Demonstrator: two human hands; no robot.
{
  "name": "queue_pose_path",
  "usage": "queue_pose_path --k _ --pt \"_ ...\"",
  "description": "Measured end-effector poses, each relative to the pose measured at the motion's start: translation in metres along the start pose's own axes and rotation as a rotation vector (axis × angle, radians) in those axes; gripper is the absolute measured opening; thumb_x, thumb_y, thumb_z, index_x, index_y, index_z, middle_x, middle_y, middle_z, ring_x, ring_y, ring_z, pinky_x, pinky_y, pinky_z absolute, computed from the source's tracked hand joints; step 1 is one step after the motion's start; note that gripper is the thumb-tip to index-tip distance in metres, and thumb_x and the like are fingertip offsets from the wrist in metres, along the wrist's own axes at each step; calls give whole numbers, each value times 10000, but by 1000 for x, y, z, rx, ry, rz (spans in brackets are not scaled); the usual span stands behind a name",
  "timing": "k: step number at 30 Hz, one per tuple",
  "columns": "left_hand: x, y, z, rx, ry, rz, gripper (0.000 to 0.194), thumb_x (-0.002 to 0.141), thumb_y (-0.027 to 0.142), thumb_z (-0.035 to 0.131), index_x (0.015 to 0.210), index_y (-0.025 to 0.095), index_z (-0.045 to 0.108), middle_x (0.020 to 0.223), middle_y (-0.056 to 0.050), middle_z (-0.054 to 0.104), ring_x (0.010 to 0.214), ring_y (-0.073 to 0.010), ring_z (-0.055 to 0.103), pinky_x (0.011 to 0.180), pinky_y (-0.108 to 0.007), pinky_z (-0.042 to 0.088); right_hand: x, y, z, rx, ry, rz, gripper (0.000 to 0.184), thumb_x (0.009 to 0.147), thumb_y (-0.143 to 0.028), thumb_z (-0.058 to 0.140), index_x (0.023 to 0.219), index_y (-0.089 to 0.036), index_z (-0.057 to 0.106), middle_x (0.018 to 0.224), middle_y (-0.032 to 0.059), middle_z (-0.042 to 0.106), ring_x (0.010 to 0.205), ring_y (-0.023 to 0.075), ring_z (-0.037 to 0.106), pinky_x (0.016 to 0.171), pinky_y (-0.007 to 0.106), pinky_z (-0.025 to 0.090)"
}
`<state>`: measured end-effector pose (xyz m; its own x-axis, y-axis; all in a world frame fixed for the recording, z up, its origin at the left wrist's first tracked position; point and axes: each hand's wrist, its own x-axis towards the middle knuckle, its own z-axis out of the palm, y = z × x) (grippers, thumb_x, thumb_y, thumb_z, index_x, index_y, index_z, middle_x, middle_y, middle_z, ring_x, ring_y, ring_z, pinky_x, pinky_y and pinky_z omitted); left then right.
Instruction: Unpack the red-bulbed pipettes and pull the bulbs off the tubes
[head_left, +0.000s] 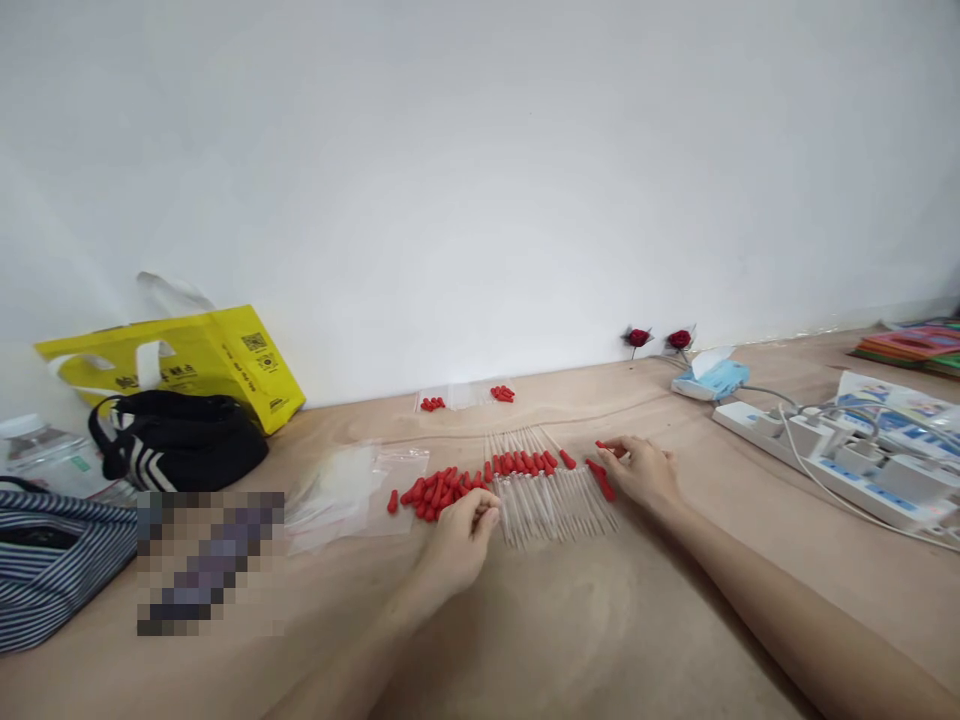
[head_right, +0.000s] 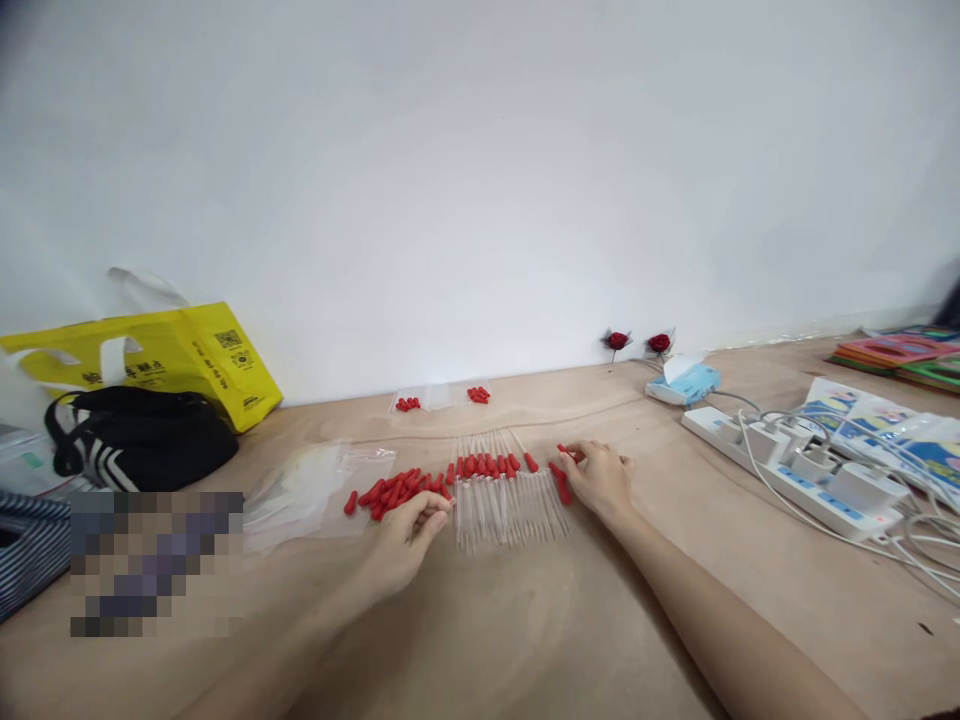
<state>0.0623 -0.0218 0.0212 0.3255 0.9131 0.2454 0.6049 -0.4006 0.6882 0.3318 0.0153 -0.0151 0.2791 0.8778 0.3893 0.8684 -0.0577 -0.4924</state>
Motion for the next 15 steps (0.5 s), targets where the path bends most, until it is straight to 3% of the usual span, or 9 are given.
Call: queue_pose_path --k 4,10,15 --pt "30 22 17 10 -171 -167 143 754 183 439 731 146 575 637 -14 637 591 -121 600 537 -208 452 8 1 3 -49 -162 83 317 778 -469 441 791 -247 666 819 40 670 851 229 563 747 359 297" --pt "62 49 49 217 -121 -187 80 660 173 546 654 153 624 696 -75 666 734 -201 629 688 -286 462 8 3 6 -83 -216 92 346 830 -428 369 838 -259 670 853 47 679 851 221 577 727 339 305" --pt "71 57 69 384 -91 -186 269 649 120 544 913 90 585 899 -204 639 883 -313 598 702 -381 458 4 3 8 -79 -195 53 326 821 -425 390 798 -262 671 864 29 674 866 212 564 727 330 298"
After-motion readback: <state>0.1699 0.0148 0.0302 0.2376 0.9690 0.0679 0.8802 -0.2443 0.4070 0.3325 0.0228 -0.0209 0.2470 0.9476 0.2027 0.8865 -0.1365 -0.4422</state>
